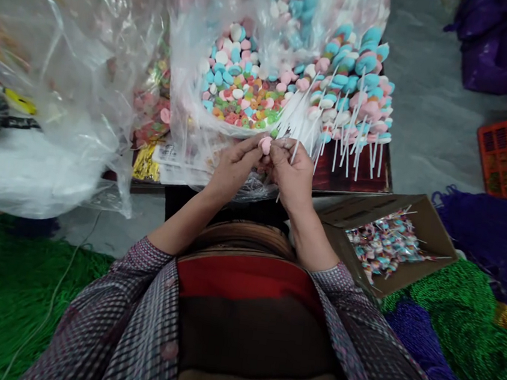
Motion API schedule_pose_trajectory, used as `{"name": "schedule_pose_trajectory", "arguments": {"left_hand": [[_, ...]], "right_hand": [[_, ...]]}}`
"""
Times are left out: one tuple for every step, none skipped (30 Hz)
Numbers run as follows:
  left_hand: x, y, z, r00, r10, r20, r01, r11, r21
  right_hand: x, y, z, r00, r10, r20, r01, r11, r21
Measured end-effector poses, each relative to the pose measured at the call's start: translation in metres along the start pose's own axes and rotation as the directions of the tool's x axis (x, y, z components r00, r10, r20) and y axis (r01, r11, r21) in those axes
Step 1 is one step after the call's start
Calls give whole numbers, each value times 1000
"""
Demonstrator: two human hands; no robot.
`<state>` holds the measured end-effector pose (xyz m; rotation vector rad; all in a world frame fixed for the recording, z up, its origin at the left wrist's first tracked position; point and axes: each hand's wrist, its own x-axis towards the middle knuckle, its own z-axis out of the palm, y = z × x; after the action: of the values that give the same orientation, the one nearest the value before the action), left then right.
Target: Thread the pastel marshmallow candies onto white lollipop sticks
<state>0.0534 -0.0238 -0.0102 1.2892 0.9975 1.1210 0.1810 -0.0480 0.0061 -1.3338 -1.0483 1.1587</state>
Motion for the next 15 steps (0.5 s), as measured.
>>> {"name": "schedule_pose_trajectory", "arguments": {"left_hand": [[0,0,0,1000,-4,30,5,999,-39],[-1,1,0,999,-7,53,11,997,-77],[-1,1,0,998,-10,63,17,994,-104],[0,0,0,998,-16,60,23,993,-116],[0,0,-1,998,-27,49,33,992,-120],[1,0,-2,998,-45,35,49,991,-124],[2,0,-4,998,-65,19,67,989,-129],[3,0,-5,996,-87,6,87,987,-136],[3,-1,-7,994,-109,-6,107,984,-141],[4,-1,-9,992,-127,-17,123,982,-144],[5,-1,-11,990,-141,-29,135,980,-144],[6,-2,-12,988,-149,-39,142,980,-140],[7,-3,-13,987,-152,-47,144,980,-137],[7,-4,-14,987,-152,-55,143,980,-135],[8,-5,-14,987,-149,-64,140,981,-138]], "right_hand": [[1,0,0,1000,-1,-14,1,1000,-18],[1,0,-1,1000,-7,-23,6,999,-40],[2,0,-1,1000,-13,-25,12,998,-59],[1,0,-1,1000,-17,-19,15,997,-70],[1,0,-2,1000,-20,-7,19,997,-68],[-1,0,-3,1000,-23,10,23,998,-54],[-3,-1,-4,999,-25,30,26,999,-33],[-5,-2,-6,998,-29,48,29,1000,-11],[-9,-3,-8,998,-33,61,33,999,4],[-13,-5,-10,997,-37,68,36,999,7],[-18,-6,-12,996,-40,74,41,999,-8],[-23,-8,-14,995,-44,85,48,998,-39],[-29,-10,-16,993,-52,102,60,995,-80],[-34,-12,-18,989,-61,133,78,989,-125],[-38,-13,-20,982,-69,175,99,980,-170]]}}
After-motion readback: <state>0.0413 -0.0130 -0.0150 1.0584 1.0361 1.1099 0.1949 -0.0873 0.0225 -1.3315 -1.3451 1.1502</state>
